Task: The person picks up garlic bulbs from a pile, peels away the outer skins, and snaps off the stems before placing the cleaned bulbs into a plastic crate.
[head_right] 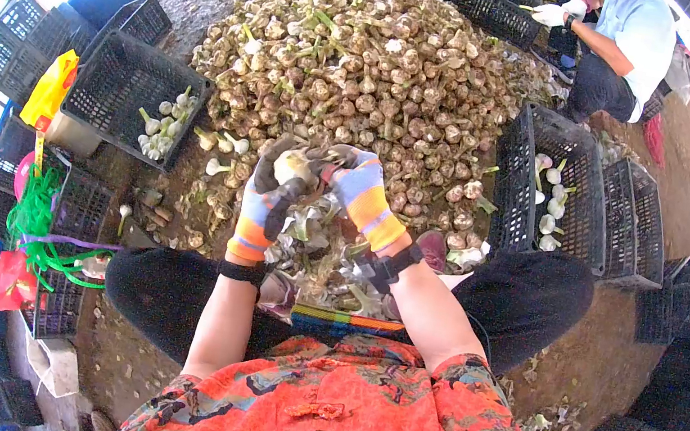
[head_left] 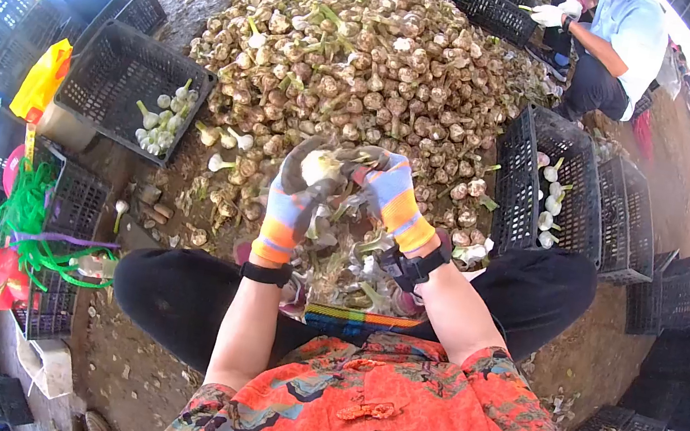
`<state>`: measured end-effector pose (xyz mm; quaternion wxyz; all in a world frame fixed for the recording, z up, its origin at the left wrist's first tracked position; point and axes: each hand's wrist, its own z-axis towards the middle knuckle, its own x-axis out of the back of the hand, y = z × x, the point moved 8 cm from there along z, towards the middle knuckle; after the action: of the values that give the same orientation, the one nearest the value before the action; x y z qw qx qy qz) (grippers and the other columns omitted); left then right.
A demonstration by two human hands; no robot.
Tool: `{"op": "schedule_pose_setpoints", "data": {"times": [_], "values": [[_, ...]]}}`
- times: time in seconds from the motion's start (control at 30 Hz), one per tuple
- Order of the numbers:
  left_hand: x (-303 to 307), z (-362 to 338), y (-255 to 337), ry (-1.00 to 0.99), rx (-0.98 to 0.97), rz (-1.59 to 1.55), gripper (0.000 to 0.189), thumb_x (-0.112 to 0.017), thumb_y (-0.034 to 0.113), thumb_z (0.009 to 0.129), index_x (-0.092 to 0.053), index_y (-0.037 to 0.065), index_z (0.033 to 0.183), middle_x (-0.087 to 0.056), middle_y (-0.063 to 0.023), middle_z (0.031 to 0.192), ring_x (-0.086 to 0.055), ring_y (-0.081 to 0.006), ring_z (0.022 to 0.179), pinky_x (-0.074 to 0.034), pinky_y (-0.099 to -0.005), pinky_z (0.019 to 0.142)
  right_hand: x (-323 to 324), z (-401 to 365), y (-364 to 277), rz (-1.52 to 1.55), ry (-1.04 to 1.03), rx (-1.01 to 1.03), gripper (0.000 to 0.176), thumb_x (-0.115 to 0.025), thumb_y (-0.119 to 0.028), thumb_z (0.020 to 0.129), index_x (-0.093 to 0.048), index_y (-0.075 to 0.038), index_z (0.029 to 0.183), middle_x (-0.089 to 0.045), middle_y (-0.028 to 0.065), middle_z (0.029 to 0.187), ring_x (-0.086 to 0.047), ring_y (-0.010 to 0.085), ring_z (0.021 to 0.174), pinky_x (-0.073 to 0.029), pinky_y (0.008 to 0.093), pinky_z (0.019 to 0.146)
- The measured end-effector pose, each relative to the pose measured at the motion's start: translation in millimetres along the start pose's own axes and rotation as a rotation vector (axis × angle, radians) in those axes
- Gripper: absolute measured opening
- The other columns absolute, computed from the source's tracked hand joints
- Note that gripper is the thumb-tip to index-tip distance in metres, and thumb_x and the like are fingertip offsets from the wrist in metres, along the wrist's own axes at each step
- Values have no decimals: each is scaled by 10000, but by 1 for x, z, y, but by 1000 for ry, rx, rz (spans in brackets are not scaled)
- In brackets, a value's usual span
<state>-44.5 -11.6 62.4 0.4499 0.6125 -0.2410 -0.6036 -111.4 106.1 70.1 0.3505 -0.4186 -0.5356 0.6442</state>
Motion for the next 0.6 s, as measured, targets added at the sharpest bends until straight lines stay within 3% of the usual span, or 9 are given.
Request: {"op": "schedule_pose_setpoints", "data": {"times": [0.07,0.17,0.3,0.33,0.37,0.43,0.47,0.57,0.6], "values": [[-9,-4,7,-28,122,-129,578,-621,22,754,-357,17,1268,-523,-86,1098,-544,-171,963,-473,-278,806,-4,-3,14,540,-23,-155,172,-551,69,728,-620,40,883,-649,86,832,-612,166,735,-493,267,687],[5,0,-9,-67,93,104,577,-626,68,772,-353,26,1279,-510,-109,1177,-540,-187,1005,-457,-297,846,-9,-4,31,606,-65,-179,205,-545,74,726,-620,42,915,-647,94,855,-612,164,746,-495,258,693],[20,-4,-15,-108,18,371,545,-615,32,760,-382,11,1253,-569,-54,1020,-555,-142,925,-476,-281,778,13,2,48,568,100,-220,243,-433,45,742,-601,35,916,-629,108,850,-605,182,727,-509,300,673],[16,-6,-11,-36,145,29,574,-645,54,737,-389,14,1249,-556,-49,1029,-552,-130,912,-477,-279,771,30,16,68,745,137,-172,244,-449,12,750,-594,40,943,-624,128,862,-606,215,714,-515,339,670],[12,-7,-4,-36,141,30,574,-645,54,737,-389,15,1249,-556,-49,1029,-552,-130,912,-477,-279,771,37,5,64,719,265,-377,281,-498,2,729,-584,61,990,-622,156,882,-610,256,766,-512,374,704],[9,-5,4,-13,150,-156,624,-671,9,685,-401,47,1247,-545,-52,1015,-553,-146,900,-488,-280,721,25,17,50,289,-16,-189,358,-554,-26,704,-582,25,1057,-626,149,927,-607,265,848,-493,350,766],[12,-4,8,-61,67,161,671,-707,42,657,-400,66,1253,-520,-56,1070,-539,-156,927,-478,-283,753,24,18,47,286,-17,-190,358,-554,-26,704,-582,25,1057,-626,149,927,-607,265,848,-493,350,766],[9,2,6,-87,-131,491,699,-727,99,651,-390,73,1264,-509,-69,1095,-511,-185,979,-452,-311,812,-3,8,4,-292,-201,90,356,-627,-126,668,-642,-94,1022,-593,148,1045,-582,252,930,-450,298,811],[9,2,1,-90,-127,488,699,-727,99,651,-390,73,1264,-509,-69,1095,-511,-185,979,-452,-311,812,-15,7,-7,-431,-230,176,347,-644,-155,653,-655,-104,996,-597,150,981,-583,269,885,-454,307,796]]}}
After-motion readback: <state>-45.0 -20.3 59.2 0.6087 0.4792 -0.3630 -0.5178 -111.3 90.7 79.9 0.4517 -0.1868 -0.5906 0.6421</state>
